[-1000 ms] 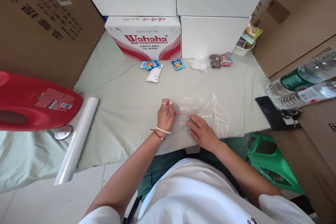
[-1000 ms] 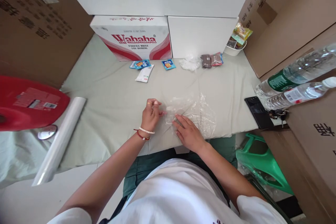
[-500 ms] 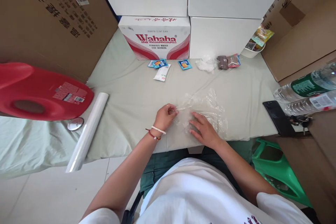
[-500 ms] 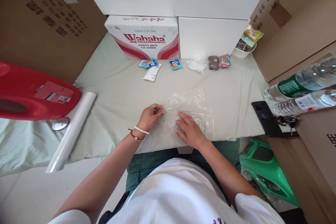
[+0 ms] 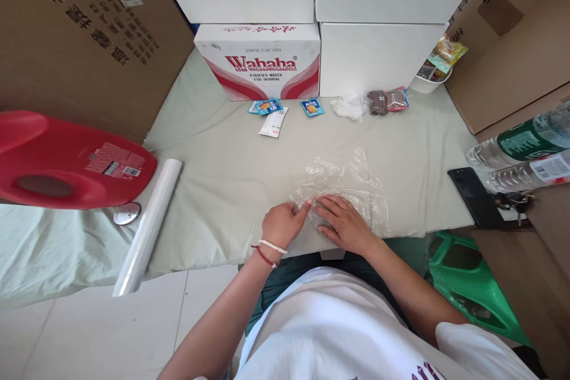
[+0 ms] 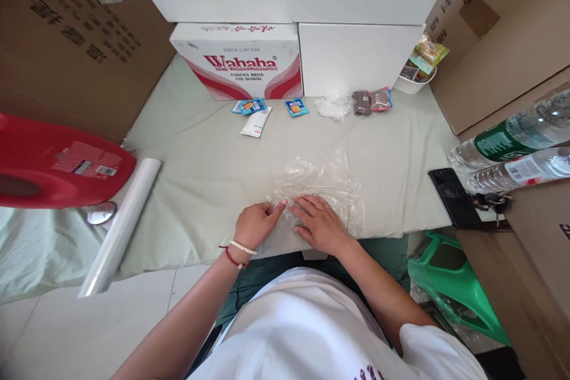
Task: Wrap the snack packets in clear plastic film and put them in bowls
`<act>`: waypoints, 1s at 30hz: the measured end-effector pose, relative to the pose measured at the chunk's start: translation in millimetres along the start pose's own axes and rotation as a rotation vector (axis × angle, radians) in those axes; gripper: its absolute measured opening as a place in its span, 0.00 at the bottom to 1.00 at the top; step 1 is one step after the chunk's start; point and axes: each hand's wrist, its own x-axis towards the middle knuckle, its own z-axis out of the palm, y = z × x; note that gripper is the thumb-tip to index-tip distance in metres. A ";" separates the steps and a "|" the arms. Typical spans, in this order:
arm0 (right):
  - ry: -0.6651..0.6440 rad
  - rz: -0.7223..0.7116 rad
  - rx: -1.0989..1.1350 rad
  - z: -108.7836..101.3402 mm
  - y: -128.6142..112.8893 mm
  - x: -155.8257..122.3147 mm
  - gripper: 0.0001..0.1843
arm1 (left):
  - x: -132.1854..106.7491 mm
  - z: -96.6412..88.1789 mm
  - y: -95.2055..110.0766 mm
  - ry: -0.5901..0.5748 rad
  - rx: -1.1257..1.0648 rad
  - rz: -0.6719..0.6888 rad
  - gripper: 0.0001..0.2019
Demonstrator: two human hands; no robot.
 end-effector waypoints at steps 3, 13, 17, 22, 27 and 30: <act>0.007 -0.008 0.022 -0.2 0.7 -0.6 0.31 | 3.6 1.6 -0.4 -0.017 -0.083 0.044 0.18; 0.040 0.012 0.094 -1.7 0.9 -1.4 0.32 | -16.3 -37.4 -45.2 -0.294 -0.575 -0.166 0.27; 0.030 -0.006 0.095 -3.7 0.8 -0.7 0.35 | -28.4 -20.0 -25.2 -0.332 -0.630 -0.230 0.29; 0.039 0.000 0.114 -5.3 0.9 -0.7 0.37 | -20.1 9.8 -0.1 -0.089 -0.627 -0.139 0.26; 0.094 -0.009 0.153 -4.5 3.0 -1.0 0.37 | -15.4 13.9 4.6 0.002 -0.588 0.047 0.11; 0.106 -0.025 0.165 -3.2 5.1 -1.2 0.37 | -18.9 7.0 8.4 -0.074 -0.750 0.078 0.15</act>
